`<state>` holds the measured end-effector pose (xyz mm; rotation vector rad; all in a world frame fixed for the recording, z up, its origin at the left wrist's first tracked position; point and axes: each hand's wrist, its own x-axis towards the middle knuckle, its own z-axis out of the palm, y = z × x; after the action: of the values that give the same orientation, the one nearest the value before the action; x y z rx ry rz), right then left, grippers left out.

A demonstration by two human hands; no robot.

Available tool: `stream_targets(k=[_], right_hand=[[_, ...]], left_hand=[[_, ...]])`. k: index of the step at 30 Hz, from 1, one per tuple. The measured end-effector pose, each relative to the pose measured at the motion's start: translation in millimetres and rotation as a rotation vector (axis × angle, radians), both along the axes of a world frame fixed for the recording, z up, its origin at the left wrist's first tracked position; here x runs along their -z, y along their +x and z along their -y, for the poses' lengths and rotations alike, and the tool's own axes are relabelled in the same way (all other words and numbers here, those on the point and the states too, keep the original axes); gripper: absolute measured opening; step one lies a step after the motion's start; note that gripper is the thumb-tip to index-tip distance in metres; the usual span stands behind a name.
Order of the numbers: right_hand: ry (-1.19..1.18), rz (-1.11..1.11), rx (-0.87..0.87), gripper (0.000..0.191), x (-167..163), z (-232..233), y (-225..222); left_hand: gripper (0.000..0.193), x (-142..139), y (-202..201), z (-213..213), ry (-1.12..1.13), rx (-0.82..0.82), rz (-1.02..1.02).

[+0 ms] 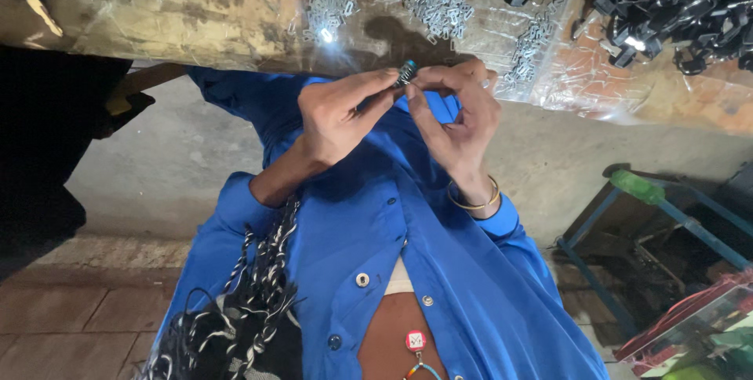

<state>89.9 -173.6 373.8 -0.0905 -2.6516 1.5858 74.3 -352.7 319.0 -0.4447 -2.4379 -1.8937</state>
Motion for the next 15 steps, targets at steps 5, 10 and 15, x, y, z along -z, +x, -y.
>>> stream_targets(k=[5,10,15], right_hand=[[0.279,-0.025,-0.100,0.031,-9.2,-6.1,-5.9],[0.262,0.085,-0.273,0.031,-11.3,-25.5,-21.5],[0.027,0.091,-0.442,0.022,-13.9,-51.5,-36.2]], left_hand=[[0.028,-1.3,-5.7,5.6,-0.077,0.099,-0.208],[0.028,-8.5,-16.1,12.0,0.072,0.203,-0.204],[0.033,-16.5,-27.5,11.7,0.153,0.360,-0.199]])
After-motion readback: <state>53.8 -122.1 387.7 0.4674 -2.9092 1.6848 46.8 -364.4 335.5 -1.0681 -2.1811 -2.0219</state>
